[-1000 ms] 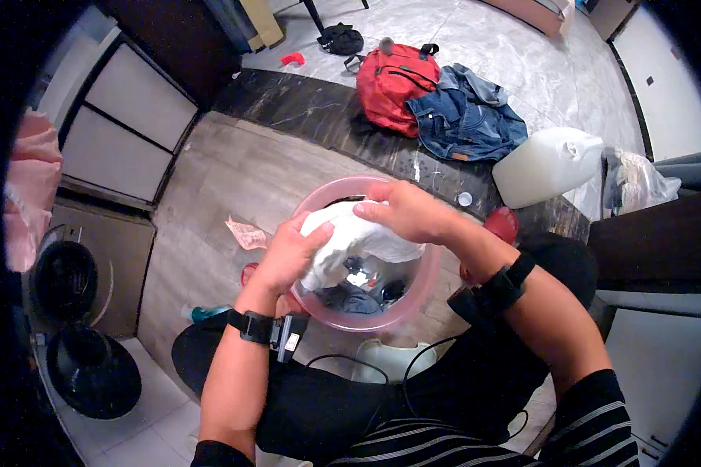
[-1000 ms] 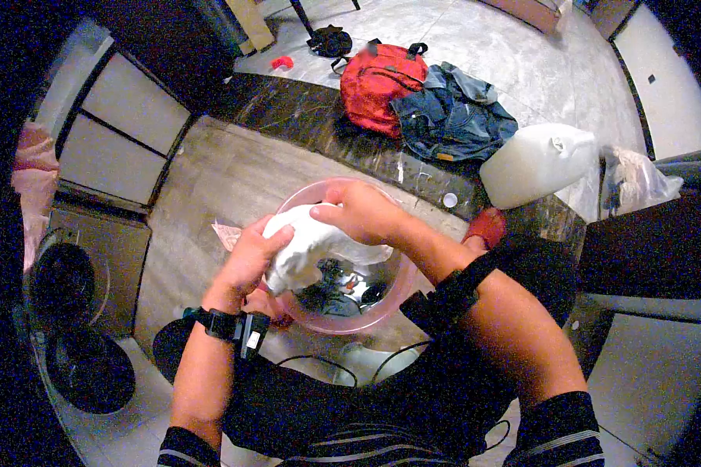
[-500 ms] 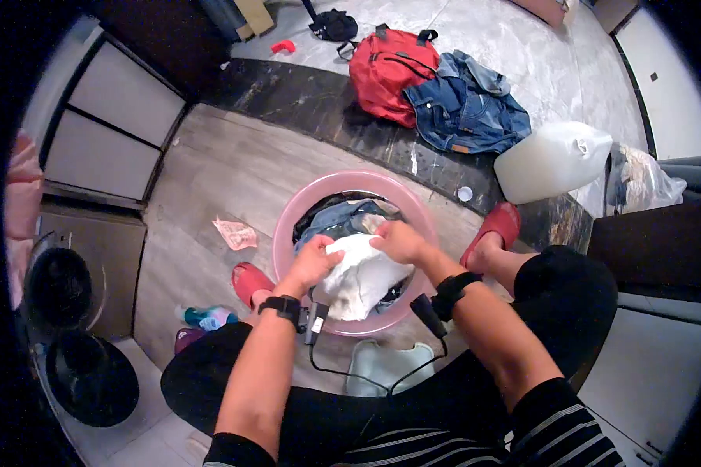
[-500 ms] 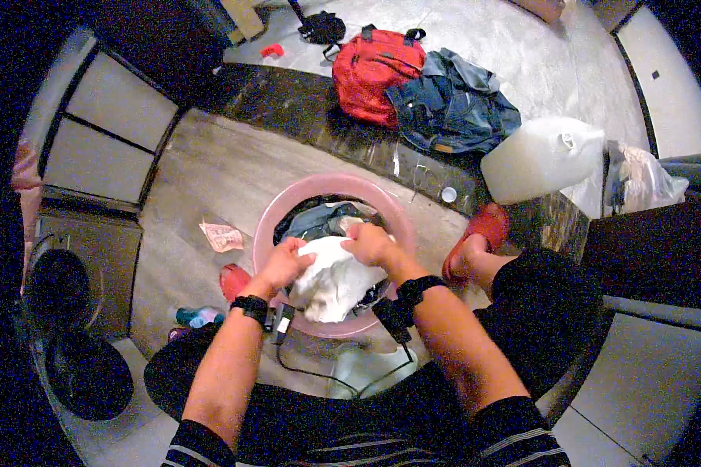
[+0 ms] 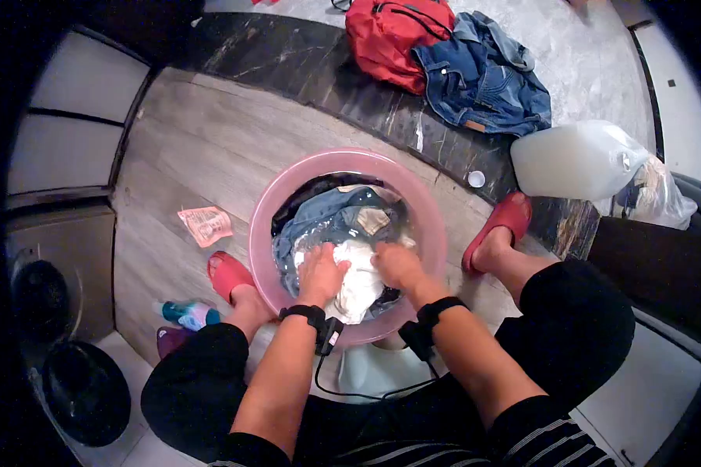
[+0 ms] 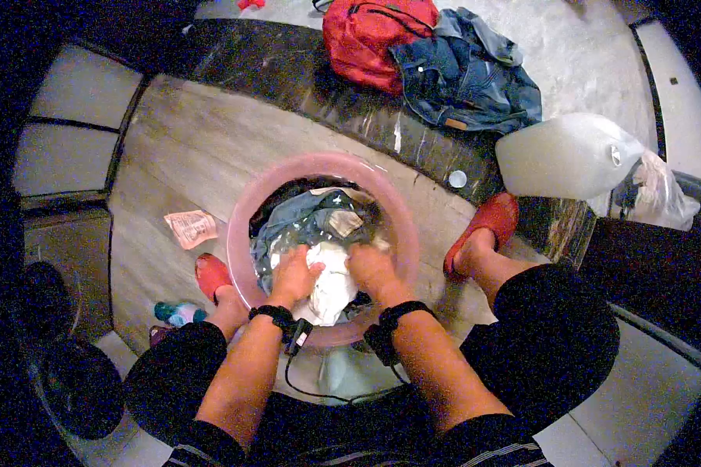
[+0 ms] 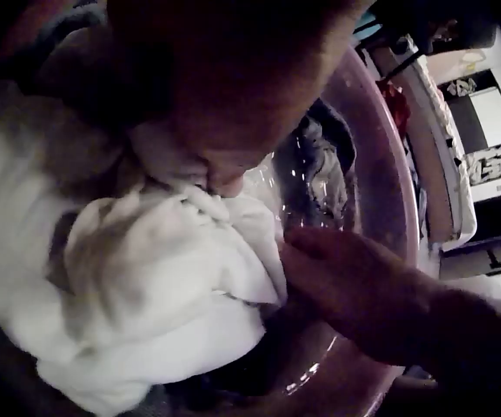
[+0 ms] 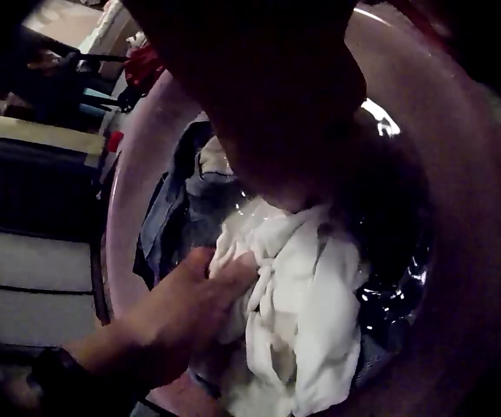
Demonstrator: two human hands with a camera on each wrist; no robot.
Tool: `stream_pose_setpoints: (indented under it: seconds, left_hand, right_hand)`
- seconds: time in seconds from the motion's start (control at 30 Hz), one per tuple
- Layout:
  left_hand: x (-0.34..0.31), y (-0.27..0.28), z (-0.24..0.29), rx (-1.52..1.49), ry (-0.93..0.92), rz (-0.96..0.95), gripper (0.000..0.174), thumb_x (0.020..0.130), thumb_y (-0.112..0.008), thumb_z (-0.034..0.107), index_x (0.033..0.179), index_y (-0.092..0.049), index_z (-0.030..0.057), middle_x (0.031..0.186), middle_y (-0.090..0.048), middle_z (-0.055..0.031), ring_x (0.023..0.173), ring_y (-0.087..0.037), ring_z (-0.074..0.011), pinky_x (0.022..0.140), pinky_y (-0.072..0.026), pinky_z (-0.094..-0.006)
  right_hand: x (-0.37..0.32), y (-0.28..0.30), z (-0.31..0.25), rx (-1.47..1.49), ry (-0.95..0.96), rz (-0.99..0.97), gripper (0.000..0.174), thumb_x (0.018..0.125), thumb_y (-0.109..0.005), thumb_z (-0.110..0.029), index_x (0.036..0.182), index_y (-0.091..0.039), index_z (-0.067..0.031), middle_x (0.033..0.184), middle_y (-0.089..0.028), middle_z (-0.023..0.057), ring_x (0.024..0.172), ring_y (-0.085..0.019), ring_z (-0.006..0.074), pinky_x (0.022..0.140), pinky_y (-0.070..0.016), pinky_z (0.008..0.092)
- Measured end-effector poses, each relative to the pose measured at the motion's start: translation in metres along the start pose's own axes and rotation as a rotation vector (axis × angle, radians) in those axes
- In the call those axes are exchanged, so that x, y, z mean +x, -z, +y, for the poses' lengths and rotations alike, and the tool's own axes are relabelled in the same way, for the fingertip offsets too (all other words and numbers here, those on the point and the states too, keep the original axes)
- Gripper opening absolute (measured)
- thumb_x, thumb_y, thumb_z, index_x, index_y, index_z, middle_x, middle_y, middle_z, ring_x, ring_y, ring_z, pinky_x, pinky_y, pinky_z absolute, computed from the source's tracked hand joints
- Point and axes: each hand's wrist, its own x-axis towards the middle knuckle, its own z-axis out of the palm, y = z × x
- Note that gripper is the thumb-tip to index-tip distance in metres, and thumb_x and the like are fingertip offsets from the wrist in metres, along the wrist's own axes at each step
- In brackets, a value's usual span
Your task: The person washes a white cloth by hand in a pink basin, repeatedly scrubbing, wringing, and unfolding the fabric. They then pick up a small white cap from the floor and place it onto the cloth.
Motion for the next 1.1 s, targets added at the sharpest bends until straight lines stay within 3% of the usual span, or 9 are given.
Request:
stream_pose_setpoints:
  seconds: [0.2,0.4,0.47,0.57,0.6,0.7,0.73,1.0,1.1]
  left_hand:
    - [-0.006,-0.019,0.001,0.2,-0.067,0.074,0.039,0.08,-0.065,0.035,0.106,-0.054,0.0076,0.112,-0.056,-0.015,0.107,-0.051,-0.0334,0.088,-0.0379,-0.0493]
    - [0.013,-0.012,0.009,0.217,0.018,-0.121,0.036,0.078,-0.063,0.034,0.102,-0.061,0.0056,0.102,-0.065,-0.0182,0.099,-0.06,-0.0332,0.085,-0.0429,-0.0491]
    - [0.02,-0.006,0.006,0.142,0.061,-0.142,0.039,0.078,-0.063,0.037,0.1,-0.063,0.0043,0.105,-0.064,-0.0199,0.1,-0.061,-0.0338,0.085,-0.0438,-0.0494]
    - [0.019,0.004,-0.011,-0.183,0.06,-0.149,0.048,0.08,-0.064,0.04,0.108,-0.063,0.0007,0.109,-0.064,-0.0204,0.104,-0.06,-0.0335,0.089,-0.0444,-0.0433]
    - [0.018,0.015,-0.013,-0.34,0.073,-0.182,0.051,0.081,-0.064,0.04,0.111,-0.062,-0.0005,0.11,-0.064,-0.0204,0.104,-0.06,-0.0329,0.09,-0.0444,-0.0412]
    - [0.02,0.041,-0.023,-0.701,0.056,-0.258,0.059,0.083,-0.064,0.039,0.121,-0.053,-0.0048,0.115,-0.062,-0.0199,0.106,-0.06,-0.0282,0.09,-0.0444,-0.0359]
    - [0.022,0.043,-0.028,-0.641,0.004,-0.17,0.056,0.084,-0.064,0.037,0.121,-0.054,-0.0041,0.114,-0.063,-0.0184,0.104,-0.061,-0.0259,0.089,-0.0449,-0.0349]
    - [-0.083,0.182,0.031,-0.657,-0.178,-0.152,0.037,0.095,-0.053,0.027,0.12,-0.054,-0.0012,0.111,-0.063,-0.008,0.097,-0.058,-0.0138,0.085,-0.0461,-0.0307]
    - [-0.114,0.205,0.036,-0.912,-0.219,-0.253,0.045,0.096,-0.053,0.028,0.131,-0.047,0.001,0.121,-0.059,-0.007,0.109,-0.054,-0.0158,0.095,-0.0421,-0.0296]
  right_hand:
    - [0.009,-0.023,0.002,-0.13,-0.042,-0.103,0.035,0.09,-0.041,-0.03,0.103,-0.063,-0.0056,0.107,-0.064,0.0178,0.1,-0.062,0.0335,0.082,-0.0508,0.0475]
    - [0.004,-0.007,-0.004,-0.127,-0.154,-0.115,0.038,0.091,-0.038,-0.028,0.102,-0.067,-0.0053,0.108,-0.064,0.0206,0.103,-0.061,0.0346,0.085,-0.0505,0.0446]
    - [0.007,-0.006,0.0,0.003,-0.199,0.001,0.039,0.092,-0.04,-0.031,0.101,-0.067,-0.0047,0.105,-0.064,0.0217,0.101,-0.061,0.036,0.085,-0.0496,0.0437]
    - [0.018,0.019,0.008,0.183,-0.031,-0.067,0.041,0.091,-0.047,-0.038,0.098,-0.067,-0.0028,0.102,-0.065,0.023,0.096,-0.062,0.0377,0.084,-0.0483,0.0435]
    - [0.018,0.024,0.01,0.355,0.014,0.033,0.042,0.087,-0.056,-0.042,0.093,-0.065,-0.0011,0.091,-0.067,0.0187,0.085,-0.064,0.0302,0.077,-0.0483,0.0414]
    - [-0.003,0.061,-0.012,0.668,-0.034,0.102,0.038,0.086,-0.059,-0.039,0.088,-0.063,-0.0011,0.08,-0.064,0.0115,0.076,-0.06,0.0195,0.07,-0.0476,0.0362]
    - [-0.007,0.066,-0.018,0.705,0.002,0.128,0.034,0.087,-0.06,-0.036,0.086,-0.062,-0.0025,0.079,-0.062,0.0038,0.072,-0.055,0.0128,0.064,-0.0457,0.0318]
    - [-0.067,0.132,-0.06,0.759,0.295,0.04,0.03,0.092,-0.055,-0.03,0.1,-0.064,-0.0026,0.088,-0.063,0.001,0.078,-0.055,0.0103,0.07,-0.0438,0.0268]
    - [-0.109,0.159,-0.079,0.688,0.344,-0.003,0.033,0.095,-0.052,-0.03,0.105,-0.062,-0.0009,0.091,-0.064,0.0014,0.08,-0.056,0.0104,0.073,-0.0448,0.028]
